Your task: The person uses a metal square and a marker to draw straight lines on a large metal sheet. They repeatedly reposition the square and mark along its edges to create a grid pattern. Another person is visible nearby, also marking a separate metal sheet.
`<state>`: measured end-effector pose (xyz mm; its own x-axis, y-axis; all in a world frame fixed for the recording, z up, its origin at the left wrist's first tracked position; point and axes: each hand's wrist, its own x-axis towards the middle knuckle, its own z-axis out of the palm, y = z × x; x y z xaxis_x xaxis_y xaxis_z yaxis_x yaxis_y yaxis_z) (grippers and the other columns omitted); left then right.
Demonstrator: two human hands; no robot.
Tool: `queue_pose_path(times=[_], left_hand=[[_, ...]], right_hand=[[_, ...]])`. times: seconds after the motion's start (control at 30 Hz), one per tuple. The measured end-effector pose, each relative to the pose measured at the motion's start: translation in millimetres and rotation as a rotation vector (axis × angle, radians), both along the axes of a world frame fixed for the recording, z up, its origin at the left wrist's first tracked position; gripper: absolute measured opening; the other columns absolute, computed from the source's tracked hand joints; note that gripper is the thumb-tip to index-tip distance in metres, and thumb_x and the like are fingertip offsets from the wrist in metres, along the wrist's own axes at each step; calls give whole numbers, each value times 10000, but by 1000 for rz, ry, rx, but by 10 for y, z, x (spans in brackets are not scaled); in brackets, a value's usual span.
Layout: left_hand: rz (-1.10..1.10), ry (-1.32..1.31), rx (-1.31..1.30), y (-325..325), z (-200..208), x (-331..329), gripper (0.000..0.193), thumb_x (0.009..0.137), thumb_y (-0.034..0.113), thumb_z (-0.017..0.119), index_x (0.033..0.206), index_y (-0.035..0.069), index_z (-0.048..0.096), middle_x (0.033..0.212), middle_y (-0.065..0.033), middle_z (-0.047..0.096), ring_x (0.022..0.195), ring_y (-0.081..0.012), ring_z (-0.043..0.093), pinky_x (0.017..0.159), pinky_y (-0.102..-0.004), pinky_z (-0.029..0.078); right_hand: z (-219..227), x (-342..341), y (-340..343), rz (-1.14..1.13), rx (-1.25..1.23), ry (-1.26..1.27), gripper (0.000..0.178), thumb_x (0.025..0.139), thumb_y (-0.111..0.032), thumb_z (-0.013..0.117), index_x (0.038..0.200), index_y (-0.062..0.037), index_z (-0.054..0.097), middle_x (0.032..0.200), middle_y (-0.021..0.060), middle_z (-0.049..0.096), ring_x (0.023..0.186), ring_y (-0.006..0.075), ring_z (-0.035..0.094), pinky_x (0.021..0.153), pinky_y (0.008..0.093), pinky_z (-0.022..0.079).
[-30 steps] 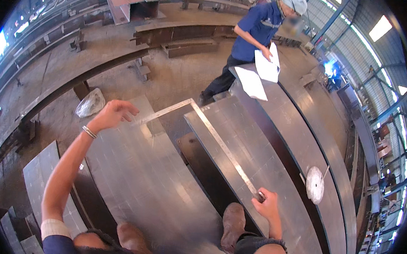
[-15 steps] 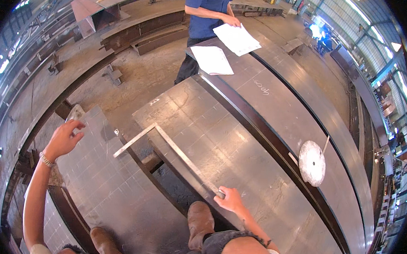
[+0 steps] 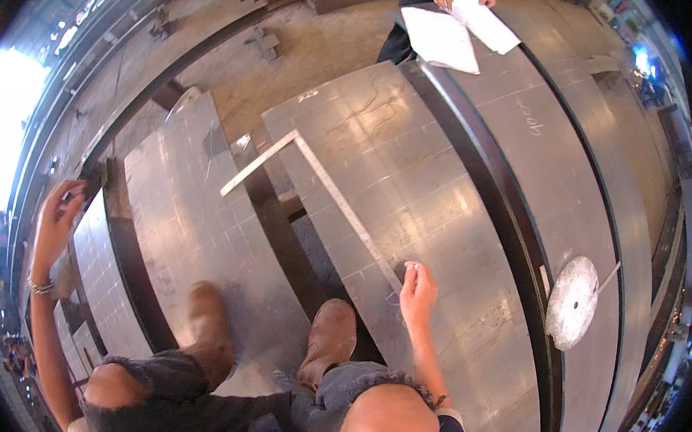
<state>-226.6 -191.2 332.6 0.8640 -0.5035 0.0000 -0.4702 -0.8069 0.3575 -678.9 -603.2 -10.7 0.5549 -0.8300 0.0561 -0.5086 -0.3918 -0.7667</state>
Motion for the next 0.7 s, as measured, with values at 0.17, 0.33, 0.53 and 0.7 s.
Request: queue_pose_path(times=[0.17,0.33,0.53,0.7], left_hand=[[-88,102,0,-573,-675,-304,296,966,139,678,1257,89,663,1126,-21,691,778,-84,579,677,-245,483],[-152,271,-181,-1254,-1994,-256,377,932,163,718,1292,84,639,1105,-53,712,907,-134,682,783,-295,554],[-299,30,-95,-1979,-3143,-40,493,877,355,773,1261,95,607,1140,-144,703,1046,-319,691,907,-438,544],[-205,85,-90,-2311,-3499,219,482,878,384,771,1234,103,606,1081,-142,693,1046,-307,676,908,-433,531]], right_hand=[[233,-63,-22,2,124,13,97,914,-93,687,984,-31,660,935,145,657,866,344,661,753,420,529],[198,-622,58,9,16,221,254,779,-92,802,975,-42,648,938,143,633,888,337,645,781,440,514],[240,-807,359,-6,-33,361,320,746,-106,829,1003,-49,648,963,154,619,926,367,620,793,471,503],[151,-816,538,36,-98,377,287,786,-146,816,989,-41,642,932,163,610,878,381,623,778,461,510]])
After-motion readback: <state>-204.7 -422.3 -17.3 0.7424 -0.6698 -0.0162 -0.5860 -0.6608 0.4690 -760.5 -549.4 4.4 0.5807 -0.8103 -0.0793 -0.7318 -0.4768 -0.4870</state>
